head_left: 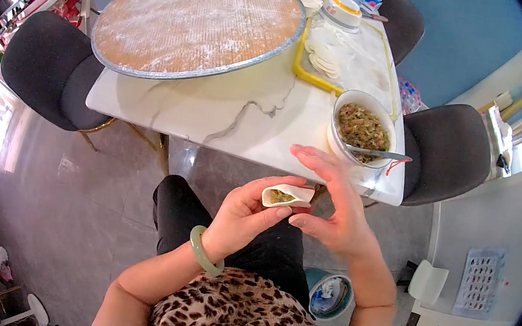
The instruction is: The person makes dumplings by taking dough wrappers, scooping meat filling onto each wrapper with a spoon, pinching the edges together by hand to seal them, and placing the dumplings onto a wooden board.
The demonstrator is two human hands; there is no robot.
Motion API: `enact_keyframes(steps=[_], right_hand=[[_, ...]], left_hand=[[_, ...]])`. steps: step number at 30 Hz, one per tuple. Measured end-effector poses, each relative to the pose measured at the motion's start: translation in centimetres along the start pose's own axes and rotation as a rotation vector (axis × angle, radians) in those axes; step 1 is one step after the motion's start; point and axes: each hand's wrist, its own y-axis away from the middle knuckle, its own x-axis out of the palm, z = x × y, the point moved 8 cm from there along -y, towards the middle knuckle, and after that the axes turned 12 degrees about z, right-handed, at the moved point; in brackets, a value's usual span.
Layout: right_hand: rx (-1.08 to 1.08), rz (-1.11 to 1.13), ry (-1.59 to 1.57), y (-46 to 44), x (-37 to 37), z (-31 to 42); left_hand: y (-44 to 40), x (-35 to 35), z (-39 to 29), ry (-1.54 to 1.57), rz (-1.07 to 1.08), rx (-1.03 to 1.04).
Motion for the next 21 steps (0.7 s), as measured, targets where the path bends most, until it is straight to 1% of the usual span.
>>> enact_keyframes(steps=[1, 2, 3, 5, 6, 8, 10, 12, 14, 15, 17, 18, 20, 21], right_hand=[[0.0, 0.003, 0.0, -0.3, -0.4, 0.1], [-0.035, 0.141, 0.086, -0.6, 0.1, 0.4], [-0.069, 0.28, 0.171, -0.7, 0.9, 0.6], [-0.084, 0.326, 0.212, -0.9, 1.3, 0.6], [-0.098, 0.37, 0.253, -0.8, 1.7, 0.7], [-0.12, 0.376, 0.272, -0.7, 1.7, 0.8], [-0.144, 0.382, 0.292, -0.7, 2.0, 1.0], [-0.149, 0.342, 0.385, -0.6, 2.1, 1.3], [-0.156, 0.319, 0.42, -0.4, 2.1, 1.4], [-0.157, 0.293, 0.457, -0.4, 2.0, 1.5], [-0.167, 0.266, 0.485, -0.1, 2.1, 1.2], [-0.179, 0.236, 0.514, 0.0, 2.1, 1.0], [-0.179, 0.233, 0.472, 0.3, 2.3, 0.1], [-0.171, 0.233, 0.422, 0.2, 2.2, -0.1]], left_hand=[[0.2, -0.3, 0.1, -0.062, -0.018, -0.003], [0.4, -0.4, 0.1, -0.123, -0.036, -0.007], [0.5, -0.5, 0.1, -0.121, -0.037, -0.006], [0.5, -0.4, -0.3, -0.329, 0.016, -0.051], [0.5, -0.4, -0.6, -0.327, 0.011, -0.051], [0.6, -0.4, -0.8, -0.466, 0.011, -0.102], [0.6, -0.3, -0.9, -0.459, 0.006, -0.079], [0.6, -0.2, -1.3, -0.455, 0.003, -0.054], [0.5, -0.1, -0.9, -0.307, 0.023, -0.095], [0.5, -0.3, -0.5, -0.305, 0.021, -0.094], [0.6, -0.4, 0.9, -0.179, 0.031, -0.047], [0.6, -0.4, 1.6, -0.18, 0.034, -0.041], [0.7, 0.2, 3.2, 0.169, 0.037, -0.015], [0.7, 0.0, 3.6, 0.182, -0.009, -0.049]])
